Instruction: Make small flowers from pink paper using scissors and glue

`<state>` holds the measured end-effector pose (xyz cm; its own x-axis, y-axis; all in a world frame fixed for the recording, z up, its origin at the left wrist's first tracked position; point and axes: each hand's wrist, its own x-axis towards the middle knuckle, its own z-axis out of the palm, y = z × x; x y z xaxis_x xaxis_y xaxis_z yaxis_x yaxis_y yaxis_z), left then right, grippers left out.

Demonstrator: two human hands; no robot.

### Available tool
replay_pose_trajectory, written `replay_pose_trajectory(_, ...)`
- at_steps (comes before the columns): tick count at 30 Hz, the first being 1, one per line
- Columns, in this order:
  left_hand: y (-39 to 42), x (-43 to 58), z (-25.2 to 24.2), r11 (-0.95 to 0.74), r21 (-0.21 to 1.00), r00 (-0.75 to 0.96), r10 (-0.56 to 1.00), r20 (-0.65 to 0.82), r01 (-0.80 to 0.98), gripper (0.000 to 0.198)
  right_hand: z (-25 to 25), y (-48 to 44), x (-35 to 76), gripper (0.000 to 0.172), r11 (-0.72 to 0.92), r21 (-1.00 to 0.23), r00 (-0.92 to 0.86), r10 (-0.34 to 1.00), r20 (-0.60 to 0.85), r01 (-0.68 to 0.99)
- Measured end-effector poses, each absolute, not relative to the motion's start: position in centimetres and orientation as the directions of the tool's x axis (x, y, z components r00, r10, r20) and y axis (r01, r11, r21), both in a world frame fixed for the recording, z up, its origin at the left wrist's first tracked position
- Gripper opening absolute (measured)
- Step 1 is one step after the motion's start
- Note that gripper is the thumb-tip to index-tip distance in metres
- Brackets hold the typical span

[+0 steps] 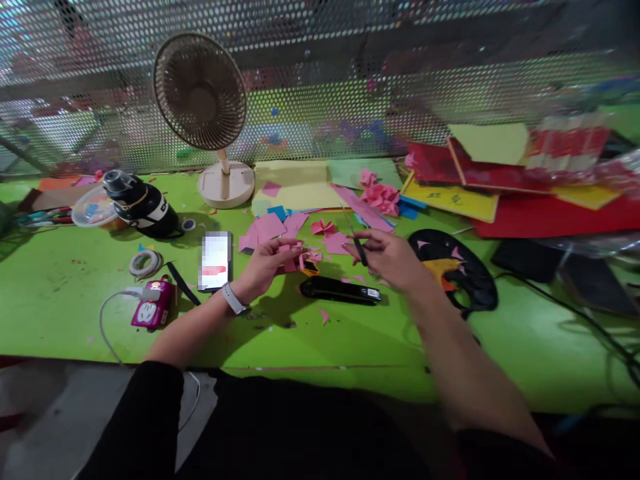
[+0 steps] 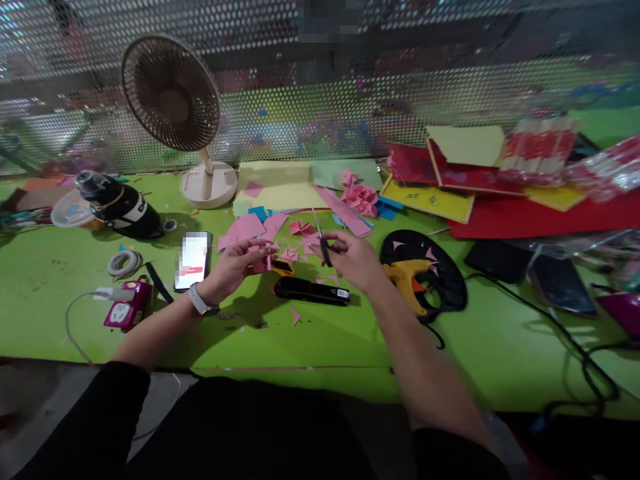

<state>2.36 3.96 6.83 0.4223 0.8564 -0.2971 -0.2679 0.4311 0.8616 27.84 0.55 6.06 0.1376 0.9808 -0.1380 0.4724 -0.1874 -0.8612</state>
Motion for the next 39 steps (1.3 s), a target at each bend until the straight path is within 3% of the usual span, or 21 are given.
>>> replay_pose_trajectory(3,4.4,2.1,6.5,0.379,0.897,0.415,0.871,-0.262,-0.228,0.035,5.1,1.7,28.7,0.047,-0.263,-0.466,0.302,0.953,0.011,0.845)
replay_pose_trajectory(6,4.8,1.7,6.6,0.302,0.939,0.445,0.872,-0.203,-0.164,0.038,4.5,2.3,28.6,0.043,-0.339,-0.173,0.338,0.94,-0.036,0.925)
replay_pose_trajectory(9,5.1,1.3,7.0,0.184,0.982,0.483,0.864,-0.143,-0.038,0.036,4.3,2.5,28.4,0.041,-0.335,-0.064,0.331,0.941,-0.07,0.94)
replay_pose_trajectory(12,5.3,0.8,7.9,0.082,0.994,0.519,0.848,-0.109,0.076,0.034,3.9,2.9,28.6,0.042,-0.329,-0.052,0.324,0.943,-0.079,0.943)
replay_pose_trajectory(21,5.4,0.0,9.3,-0.005,0.991,0.545,0.835,-0.069,0.132,0.033,3.9,3.1,29.5,0.028,-0.296,-0.174,0.264,0.947,-0.183,0.939)
replay_pose_trajectory(24,5.3,0.1,9.3,0.006,0.994,0.523,0.85,-0.061,0.105,0.032,4.6,2.5,28.9,0.03,-0.286,-0.186,0.273,0.957,-0.094,0.94)
replay_pose_trajectory(26,5.1,0.3,9.1,0.022,0.997,0.51,0.858,-0.054,0.069,0.031,5.2,2.0,28.1,0.034,-0.22,-0.308,0.236,0.972,0.016,0.926)
replay_pose_trajectory(29,5.1,0.4,8.5,0.041,0.998,0.515,0.855,-0.06,0.047,0.03,5.9,1.1,26.3,0.036,0.009,-0.63,0.034,0.998,0.056,0.776)
replay_pose_trajectory(32,5.2,0.4,8.0,0.016,0.993,0.559,0.826,-0.078,0.116,0.027,6.6,0.3,24.3,0.037,0.133,-0.762,-0.155,0.987,0.043,0.634)
replay_pose_trajectory(34,5.2,0.4,7.8,-0.011,0.992,0.56,0.826,-0.062,0.127,0.026,7.1,0.1,23.1,0.035,0.142,-0.8,-0.226,0.974,0.008,0.582)
replay_pose_trajectory(39,4.7,1.1,7.7,-0.023,0.996,0.423,0.904,0.058,-0.086,0.03,7.9,0.1,21.1,0.041,-0.028,-0.949,-0.298,0.946,-0.127,0.315)
